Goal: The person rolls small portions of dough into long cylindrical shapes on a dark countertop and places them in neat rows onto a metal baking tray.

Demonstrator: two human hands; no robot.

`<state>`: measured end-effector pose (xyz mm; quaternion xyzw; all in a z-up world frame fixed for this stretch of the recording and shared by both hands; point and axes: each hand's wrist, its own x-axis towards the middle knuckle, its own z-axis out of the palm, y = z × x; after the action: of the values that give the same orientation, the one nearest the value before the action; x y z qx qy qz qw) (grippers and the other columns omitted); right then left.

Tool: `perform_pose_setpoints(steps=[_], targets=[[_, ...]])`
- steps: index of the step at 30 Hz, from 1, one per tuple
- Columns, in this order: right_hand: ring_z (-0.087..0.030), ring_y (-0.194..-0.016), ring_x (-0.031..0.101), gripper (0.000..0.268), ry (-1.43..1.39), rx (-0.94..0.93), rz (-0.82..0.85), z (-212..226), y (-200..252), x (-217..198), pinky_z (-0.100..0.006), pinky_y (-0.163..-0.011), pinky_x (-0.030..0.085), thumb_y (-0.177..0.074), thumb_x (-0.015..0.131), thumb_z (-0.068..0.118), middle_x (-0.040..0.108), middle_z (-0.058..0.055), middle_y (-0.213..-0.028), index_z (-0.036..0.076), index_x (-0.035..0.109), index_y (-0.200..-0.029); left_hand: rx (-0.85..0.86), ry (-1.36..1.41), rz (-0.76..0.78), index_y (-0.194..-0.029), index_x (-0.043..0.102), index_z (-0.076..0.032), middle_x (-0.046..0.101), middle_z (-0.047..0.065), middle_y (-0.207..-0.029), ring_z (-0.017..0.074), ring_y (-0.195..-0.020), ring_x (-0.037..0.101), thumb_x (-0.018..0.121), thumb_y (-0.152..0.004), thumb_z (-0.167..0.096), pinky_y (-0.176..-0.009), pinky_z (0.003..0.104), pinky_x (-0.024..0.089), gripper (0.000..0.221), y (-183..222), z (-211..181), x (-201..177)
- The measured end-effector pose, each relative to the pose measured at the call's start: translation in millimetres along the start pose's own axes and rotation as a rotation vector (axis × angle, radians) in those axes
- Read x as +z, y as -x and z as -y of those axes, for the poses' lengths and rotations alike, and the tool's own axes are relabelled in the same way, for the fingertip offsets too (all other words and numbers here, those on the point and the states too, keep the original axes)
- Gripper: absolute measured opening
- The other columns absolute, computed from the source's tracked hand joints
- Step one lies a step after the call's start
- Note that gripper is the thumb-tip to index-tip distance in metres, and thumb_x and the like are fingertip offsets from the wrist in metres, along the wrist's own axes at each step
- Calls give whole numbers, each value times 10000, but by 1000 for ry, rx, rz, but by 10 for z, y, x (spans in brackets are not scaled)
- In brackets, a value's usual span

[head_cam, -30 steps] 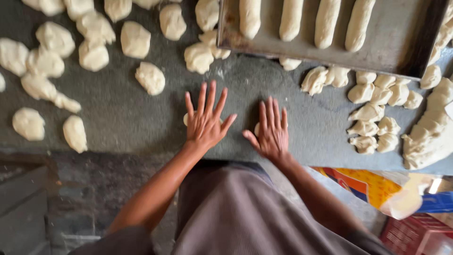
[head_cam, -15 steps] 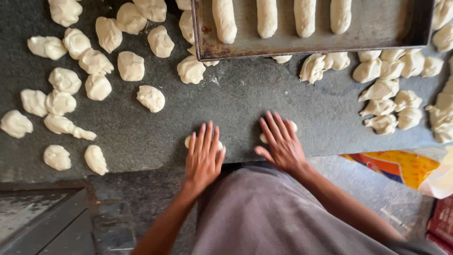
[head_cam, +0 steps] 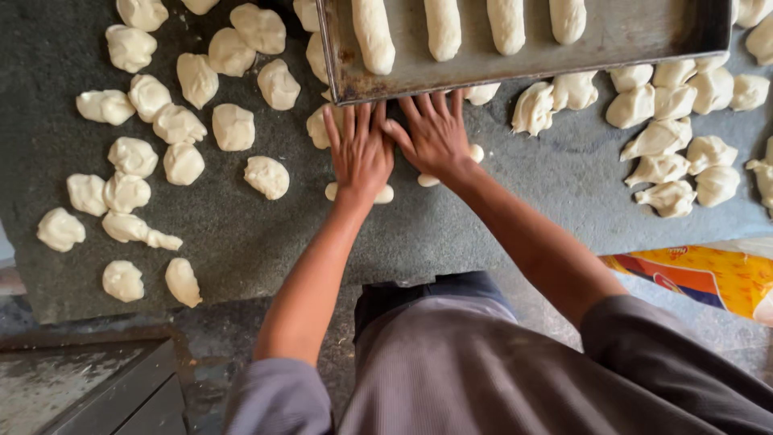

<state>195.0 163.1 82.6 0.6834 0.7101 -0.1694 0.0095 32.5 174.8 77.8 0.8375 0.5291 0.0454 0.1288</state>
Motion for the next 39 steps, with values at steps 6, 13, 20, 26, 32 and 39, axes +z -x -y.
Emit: perform_pose_setpoints(steps=[6,13,20,26,32,39], targets=[[-386,-1554,216,729,-31,-197,-31,-323,1927,316,-598,-1241,148,-1036,324,610,263,-165,-1682,163,331,-1612,61,123,115,-1594,377,-72,277,188,-1680,392,-1556,249,403,-1075,-376,-1237,622,155,602,1866,94,-158],[-363,-1563,218,630,110,-192,-22,-270,1571,412,-642,-1218,71,-1039,399,529,300,-115,-1683,253,386,-1606,-18,45,-16,-1594,396,-195,270,161,-1675,395,-1543,224,457,-1055,-461,-1209,671,122,604,1414,122,27],[-404,-1597,182,601,-27,30,-116,29,50,208,-670,-1271,12,-1133,360,513,304,-124,-1691,165,367,-1623,-82,-5,-174,-1616,395,-190,264,118,-1703,336,-1614,158,392,-1147,-443,-1273,671,58,533,-12,97,165],[-435,-1558,212,644,-71,-166,-242,-51,945,333,-630,-1233,133,-1089,400,505,272,-195,-1695,143,361,-1620,21,136,-118,-1591,386,-102,272,159,-1687,328,-1574,225,421,-1096,-419,-1253,614,137,589,1262,75,115],[-412,-1540,241,631,63,-264,-87,-170,1981,313,-614,-1222,153,-1025,433,535,287,-170,-1662,235,392,-1578,31,148,24,-1602,346,-282,235,75,-1706,336,-1573,190,347,-1071,-472,-1232,619,148,563,2203,113,11],[-373,-1587,112,603,69,-257,-146,-4,556,385,-681,-1219,-5,-1095,342,494,191,-130,-1720,238,324,-1640,-296,66,50,-1654,182,-285,57,68,-1718,304,-1586,35,247,-1070,-585,-1175,726,-48,660,537,284,327]])
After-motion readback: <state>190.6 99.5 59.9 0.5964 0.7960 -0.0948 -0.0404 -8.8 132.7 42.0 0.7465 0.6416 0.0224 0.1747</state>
